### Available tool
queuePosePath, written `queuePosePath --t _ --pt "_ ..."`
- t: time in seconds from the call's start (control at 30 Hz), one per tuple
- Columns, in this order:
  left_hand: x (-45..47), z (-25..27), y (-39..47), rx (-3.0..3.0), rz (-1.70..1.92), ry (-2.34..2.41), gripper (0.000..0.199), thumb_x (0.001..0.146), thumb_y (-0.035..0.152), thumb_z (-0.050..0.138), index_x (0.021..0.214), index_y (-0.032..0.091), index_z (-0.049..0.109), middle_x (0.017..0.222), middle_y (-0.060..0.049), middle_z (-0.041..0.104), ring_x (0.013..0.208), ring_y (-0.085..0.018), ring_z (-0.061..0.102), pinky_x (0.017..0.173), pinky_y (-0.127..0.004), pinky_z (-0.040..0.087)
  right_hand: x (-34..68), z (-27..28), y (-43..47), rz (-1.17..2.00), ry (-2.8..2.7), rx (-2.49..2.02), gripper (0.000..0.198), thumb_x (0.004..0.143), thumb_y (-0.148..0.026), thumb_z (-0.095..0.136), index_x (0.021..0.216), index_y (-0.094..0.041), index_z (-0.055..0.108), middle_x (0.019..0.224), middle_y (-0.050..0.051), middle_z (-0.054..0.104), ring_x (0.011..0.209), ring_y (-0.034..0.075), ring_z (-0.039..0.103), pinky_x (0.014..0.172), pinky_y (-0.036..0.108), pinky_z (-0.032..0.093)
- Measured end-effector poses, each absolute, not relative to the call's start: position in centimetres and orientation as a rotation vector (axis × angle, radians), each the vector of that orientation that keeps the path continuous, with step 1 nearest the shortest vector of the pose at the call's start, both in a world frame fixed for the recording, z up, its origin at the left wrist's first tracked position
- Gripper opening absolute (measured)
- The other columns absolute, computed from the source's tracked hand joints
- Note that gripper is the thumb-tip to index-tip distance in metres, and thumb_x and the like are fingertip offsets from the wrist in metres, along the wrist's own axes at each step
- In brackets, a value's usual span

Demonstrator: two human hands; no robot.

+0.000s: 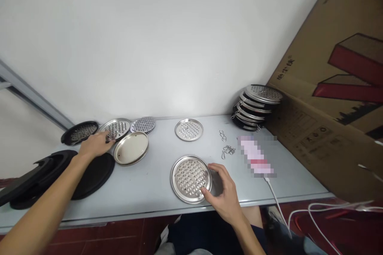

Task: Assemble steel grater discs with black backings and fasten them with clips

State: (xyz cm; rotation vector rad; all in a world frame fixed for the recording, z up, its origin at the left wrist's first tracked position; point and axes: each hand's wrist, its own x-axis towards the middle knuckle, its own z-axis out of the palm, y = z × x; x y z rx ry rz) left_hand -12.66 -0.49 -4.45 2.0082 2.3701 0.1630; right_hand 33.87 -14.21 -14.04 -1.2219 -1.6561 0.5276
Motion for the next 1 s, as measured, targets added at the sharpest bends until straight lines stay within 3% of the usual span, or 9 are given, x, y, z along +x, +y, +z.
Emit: queuePosePath --t 0.23,0.37,0.77,1.0 --pt "-13.5 -5.4 -0.4 2.023 -0.028 2.479 0.058 0.095 0.049 0.048 0.141 0.014 0.056 0.145 -0.024 0.053 0.124 -0.044 0.056 0.096 -0.06 0.045 33.8 -14.0 -14.2 0.524 -1.653 -1.236 0.044 0.082 -0.034 0.071 0.122 -0.023 0.056 0.119 0.011 0.062 0.111 0.03 0.062 0.095 0.045 0.054" --pt "-13.0 -5.4 -0.9 2.096 -0.067 2.418 0.038 0.096 0.042 0.048 0.118 0.019 0.07 0.133 -0.014 0.064 0.116 -0.036 0.062 0.097 -0.052 0.047 33.8 -14.1 -14.2 0.532 -1.663 -1.236 0.042 0.083 -0.035 0.071 0.121 -0.023 0.056 0.119 0.011 0.062 0.111 0.03 0.062 0.096 0.046 0.053" --pt "-13.7 -5.3 -1.3 2.224 0.063 2.27 0.031 0.096 0.041 0.049 0.102 0.025 0.075 0.12 -0.009 0.072 0.103 -0.028 0.069 0.084 -0.034 0.05 33.8 -14.3 -14.4 0.539 -1.661 -1.257 0.042 0.084 -0.034 0.071 0.121 -0.024 0.056 0.121 0.011 0.06 0.113 0.031 0.061 0.097 0.047 0.053" --pt "-12.9 -4.8 -1.7 2.245 0.255 2.284 0.036 0.097 0.041 0.046 0.106 0.018 0.071 0.12 -0.007 0.07 0.11 -0.03 0.065 0.096 -0.041 0.049 33.8 -14.4 -14.3 0.53 -1.645 -1.263 0.041 0.083 -0.035 0.071 0.12 -0.024 0.057 0.121 0.011 0.061 0.114 0.031 0.061 0.097 0.047 0.053"
